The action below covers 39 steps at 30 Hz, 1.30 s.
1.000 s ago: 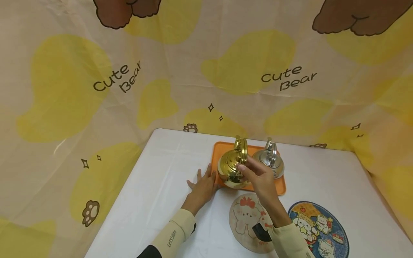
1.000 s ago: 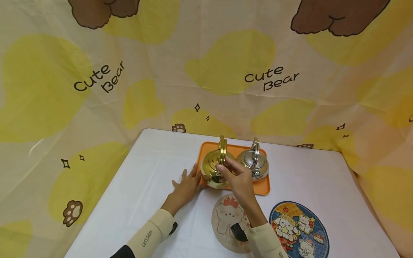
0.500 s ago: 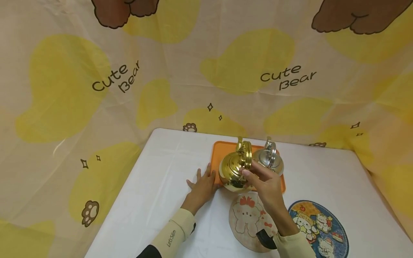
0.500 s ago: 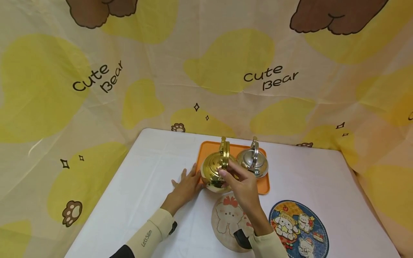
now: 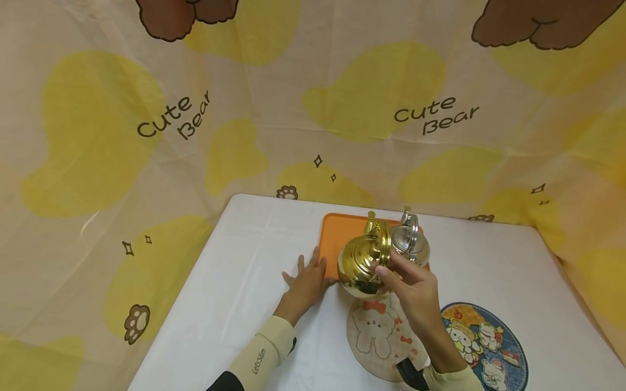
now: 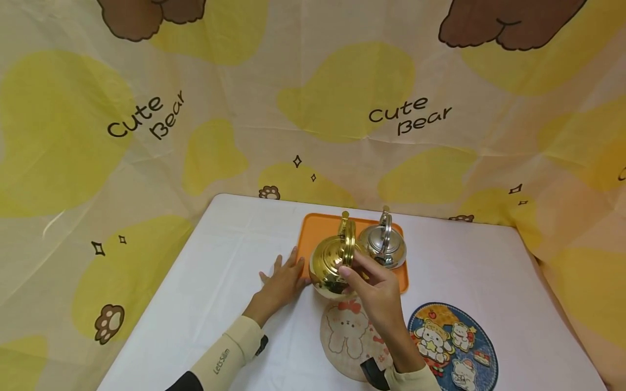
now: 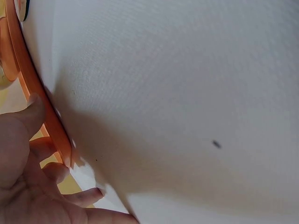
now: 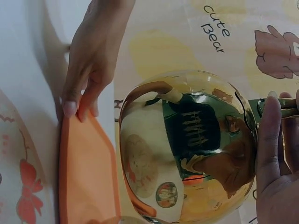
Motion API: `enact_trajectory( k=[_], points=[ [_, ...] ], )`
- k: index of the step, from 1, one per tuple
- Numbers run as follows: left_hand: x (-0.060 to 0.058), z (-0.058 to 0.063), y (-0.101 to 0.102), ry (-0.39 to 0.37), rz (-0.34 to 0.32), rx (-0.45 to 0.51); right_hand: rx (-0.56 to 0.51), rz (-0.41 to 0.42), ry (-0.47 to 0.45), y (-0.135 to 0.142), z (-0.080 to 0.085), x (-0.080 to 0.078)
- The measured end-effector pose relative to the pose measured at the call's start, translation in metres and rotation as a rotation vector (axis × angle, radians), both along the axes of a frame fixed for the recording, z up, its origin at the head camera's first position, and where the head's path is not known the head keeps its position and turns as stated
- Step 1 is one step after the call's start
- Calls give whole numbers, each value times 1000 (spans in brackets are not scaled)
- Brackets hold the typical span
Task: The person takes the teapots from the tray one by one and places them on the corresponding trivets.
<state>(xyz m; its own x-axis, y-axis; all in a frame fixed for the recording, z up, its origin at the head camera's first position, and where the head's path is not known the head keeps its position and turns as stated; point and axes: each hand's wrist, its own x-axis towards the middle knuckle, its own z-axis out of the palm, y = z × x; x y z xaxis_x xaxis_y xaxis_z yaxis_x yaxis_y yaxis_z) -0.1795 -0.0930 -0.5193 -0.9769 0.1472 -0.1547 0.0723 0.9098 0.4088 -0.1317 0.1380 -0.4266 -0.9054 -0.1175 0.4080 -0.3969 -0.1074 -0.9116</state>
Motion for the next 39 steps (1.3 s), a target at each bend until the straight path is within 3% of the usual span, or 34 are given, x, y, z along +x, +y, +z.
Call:
enact_trajectory(
  k=[14, 39],
  points=[
    [-1, -1, -1, 13, 3, 9, -61, 28, 52, 9, 2, 15],
    [-2, -3, 0, 17, -6, -25, -39, -6, -28, 27, -5, 46]
  ],
)
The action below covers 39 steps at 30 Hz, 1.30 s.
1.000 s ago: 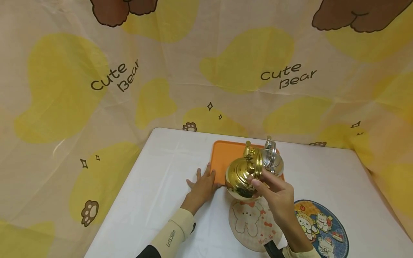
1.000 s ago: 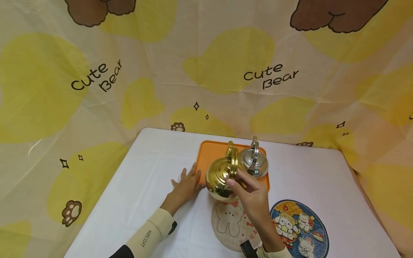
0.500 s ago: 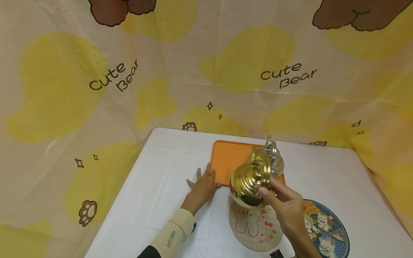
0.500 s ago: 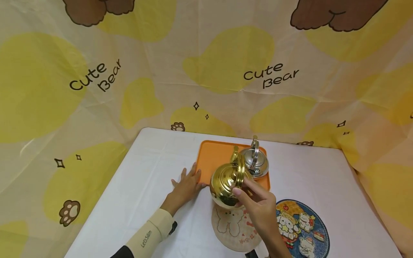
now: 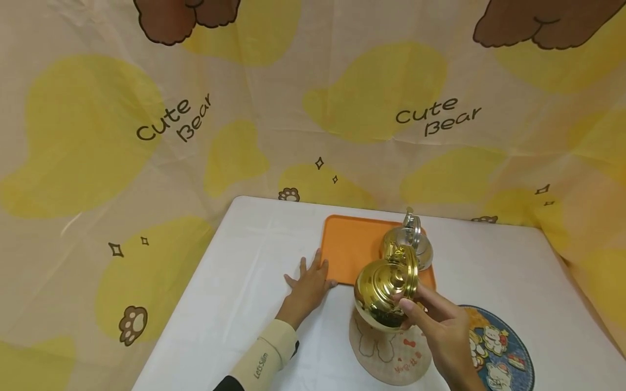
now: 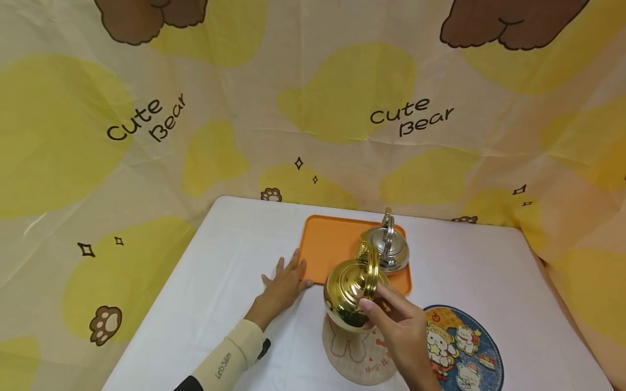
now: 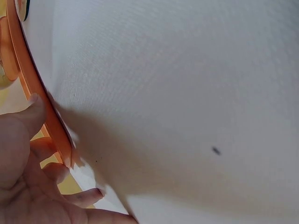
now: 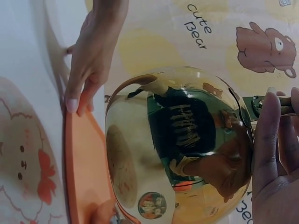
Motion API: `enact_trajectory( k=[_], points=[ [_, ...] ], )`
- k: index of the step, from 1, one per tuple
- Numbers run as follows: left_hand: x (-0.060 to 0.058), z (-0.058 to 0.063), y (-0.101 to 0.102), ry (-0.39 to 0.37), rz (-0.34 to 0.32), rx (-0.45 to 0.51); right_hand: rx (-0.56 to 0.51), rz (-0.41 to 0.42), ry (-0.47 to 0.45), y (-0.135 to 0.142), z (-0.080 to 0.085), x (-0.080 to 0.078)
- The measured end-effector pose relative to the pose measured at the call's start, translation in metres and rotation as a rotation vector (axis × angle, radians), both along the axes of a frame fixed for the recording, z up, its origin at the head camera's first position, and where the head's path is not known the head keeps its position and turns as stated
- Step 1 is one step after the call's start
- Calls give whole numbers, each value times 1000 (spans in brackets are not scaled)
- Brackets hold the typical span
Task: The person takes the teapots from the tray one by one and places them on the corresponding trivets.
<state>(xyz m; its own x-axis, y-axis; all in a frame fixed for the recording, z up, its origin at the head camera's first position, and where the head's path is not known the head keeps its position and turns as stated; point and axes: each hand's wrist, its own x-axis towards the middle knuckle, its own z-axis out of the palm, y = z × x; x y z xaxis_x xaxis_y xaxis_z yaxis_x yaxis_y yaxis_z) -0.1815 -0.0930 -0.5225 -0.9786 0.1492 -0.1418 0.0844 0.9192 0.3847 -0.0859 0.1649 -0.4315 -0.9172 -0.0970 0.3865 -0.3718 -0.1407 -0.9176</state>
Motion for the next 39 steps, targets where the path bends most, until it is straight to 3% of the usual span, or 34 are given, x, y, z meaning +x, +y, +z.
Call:
enact_trajectory(
  k=[7, 14, 18, 26, 32, 39],
  points=[
    [1, 1, 0, 16, -8, 9, 56, -20, -79, 4, 2, 9],
    [-3, -17, -2, 50, -13, 4, 49, -8, -87, 9, -2, 16],
    [-5, -19, -2, 45, -8, -3, 51, -24, -95, 10, -4, 18],
    [1, 2, -1, -19, -4, 20, 25, -52, -110, 12, -13, 22],
    [-1, -5, -1, 17, -5, 24, -112, -25, -41, 13, -27, 22],
    [-2, 0, 0, -9, -5, 7, -87, -51, -100, 14, -34, 26]
  ],
)
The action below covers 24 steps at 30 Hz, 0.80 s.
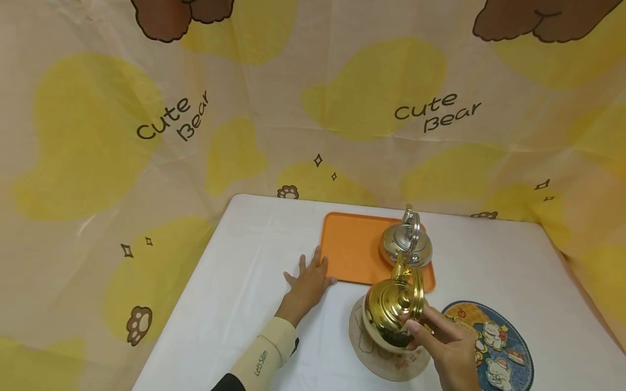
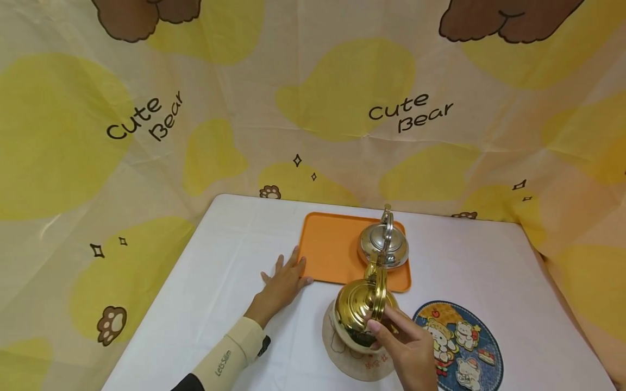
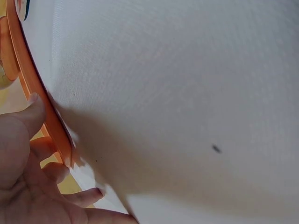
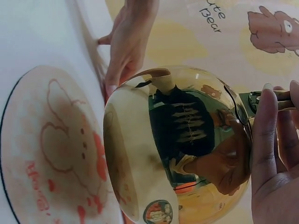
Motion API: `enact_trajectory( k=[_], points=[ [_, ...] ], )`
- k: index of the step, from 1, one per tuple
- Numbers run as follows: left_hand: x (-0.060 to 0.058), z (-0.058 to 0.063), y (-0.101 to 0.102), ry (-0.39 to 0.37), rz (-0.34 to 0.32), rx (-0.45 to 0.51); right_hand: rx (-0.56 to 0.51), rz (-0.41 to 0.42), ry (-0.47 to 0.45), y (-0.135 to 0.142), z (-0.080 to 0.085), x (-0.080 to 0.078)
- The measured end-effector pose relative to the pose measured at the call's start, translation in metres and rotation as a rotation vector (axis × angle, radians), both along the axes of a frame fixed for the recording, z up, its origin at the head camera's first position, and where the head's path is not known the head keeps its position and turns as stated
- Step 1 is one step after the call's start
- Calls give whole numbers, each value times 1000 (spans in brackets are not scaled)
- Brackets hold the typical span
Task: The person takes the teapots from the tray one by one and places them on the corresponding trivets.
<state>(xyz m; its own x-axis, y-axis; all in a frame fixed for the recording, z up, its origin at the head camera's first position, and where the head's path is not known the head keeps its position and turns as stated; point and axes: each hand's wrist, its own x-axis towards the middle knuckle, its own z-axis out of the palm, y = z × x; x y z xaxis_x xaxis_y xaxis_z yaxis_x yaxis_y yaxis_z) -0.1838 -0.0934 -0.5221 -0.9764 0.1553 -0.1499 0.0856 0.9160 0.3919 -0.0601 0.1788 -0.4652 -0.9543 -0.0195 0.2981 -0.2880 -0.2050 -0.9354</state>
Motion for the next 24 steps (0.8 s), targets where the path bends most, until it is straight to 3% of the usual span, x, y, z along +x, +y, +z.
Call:
enact_trajectory(
  k=[17, 24],
  points=[
    [0, 1, 0, -9, -1, -12, 35, -33, -94, -1, -11, 6],
    [0, 0, 0, -5, -1, -8, 2, -5, -70, 1, -18, 8]
  ],
)
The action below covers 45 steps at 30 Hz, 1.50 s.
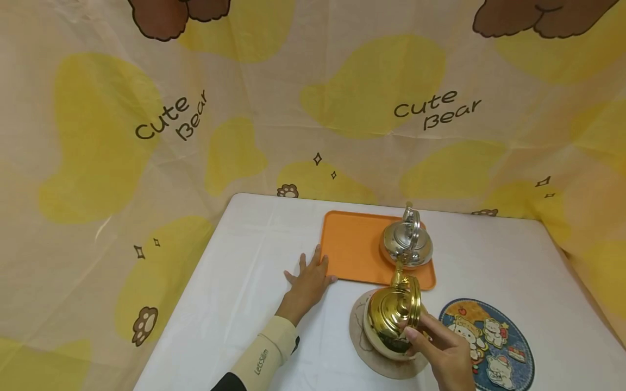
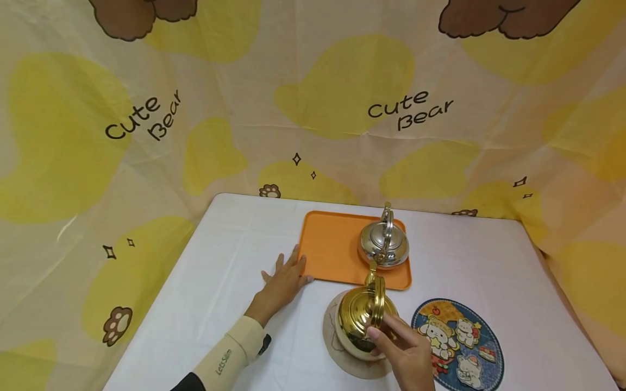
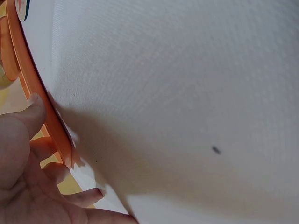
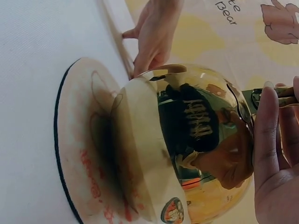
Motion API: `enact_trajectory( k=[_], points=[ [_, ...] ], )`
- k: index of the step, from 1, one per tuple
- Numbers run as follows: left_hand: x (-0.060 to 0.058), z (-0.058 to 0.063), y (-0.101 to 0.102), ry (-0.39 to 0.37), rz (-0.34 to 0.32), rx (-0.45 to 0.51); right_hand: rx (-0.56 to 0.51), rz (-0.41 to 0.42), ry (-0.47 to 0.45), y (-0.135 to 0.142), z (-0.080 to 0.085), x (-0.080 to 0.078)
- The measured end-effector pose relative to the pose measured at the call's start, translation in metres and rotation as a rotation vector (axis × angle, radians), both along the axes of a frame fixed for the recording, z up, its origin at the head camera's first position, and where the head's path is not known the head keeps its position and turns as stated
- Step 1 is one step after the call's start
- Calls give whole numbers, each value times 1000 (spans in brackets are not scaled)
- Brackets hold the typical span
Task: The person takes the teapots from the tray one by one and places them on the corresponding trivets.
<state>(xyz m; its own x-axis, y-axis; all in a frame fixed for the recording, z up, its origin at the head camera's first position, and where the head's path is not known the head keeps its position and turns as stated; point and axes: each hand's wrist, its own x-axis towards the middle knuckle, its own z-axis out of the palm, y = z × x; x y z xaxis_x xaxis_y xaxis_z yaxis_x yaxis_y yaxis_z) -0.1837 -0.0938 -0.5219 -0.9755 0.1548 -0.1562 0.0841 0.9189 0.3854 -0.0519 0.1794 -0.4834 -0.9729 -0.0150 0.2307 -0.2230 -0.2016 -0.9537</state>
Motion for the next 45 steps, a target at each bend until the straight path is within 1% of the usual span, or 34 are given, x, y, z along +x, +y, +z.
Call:
enact_trajectory(
  k=[3, 9, 11, 20, 24, 27, 30, 31, 34, 36, 39, 41, 45],
  points=[
    [0, 0, 0, -1, -1, 1, -20, 1, 4, 0, -2, 1],
    [-1, -1, 0, -3, -1, 9, 35, -41, -42, -1, -3, 5],
    [-1, -1, 0, 0, -3, 7, 37, -46, -40, -1, -4, 7],
    [0, -1, 1, -8, -2, -5, -16, -29, 93, -2, -14, 9],
    [0, 0, 1, -4, -5, -7, 10, 6, 119, 1, -15, 10],
    [-1, 0, 1, 4, -6, -7, 77, 26, 97, 3, -13, 11],
    [-1, 0, 1, 10, -8, -13, 87, 40, 84, 4, -12, 12],
    [-1, -1, 1, 12, -9, -13, 106, 40, 76, 5, -11, 12],
    [-1, -1, 1, 10, -10, -13, 101, 50, 66, 6, -11, 12],
    [-1, -1, 1, 9, -8, -11, 117, 60, 48, 7, -11, 11],
    [0, -2, 1, 8, -5, -9, 105, 70, 44, 11, -12, 10],
    [0, -2, 1, 3, -4, -11, 109, 66, 42, 13, -12, 9],
    [-1, 0, 2, -2, -7, -21, 147, 25, 41, 19, -7, 7]
  ],
)
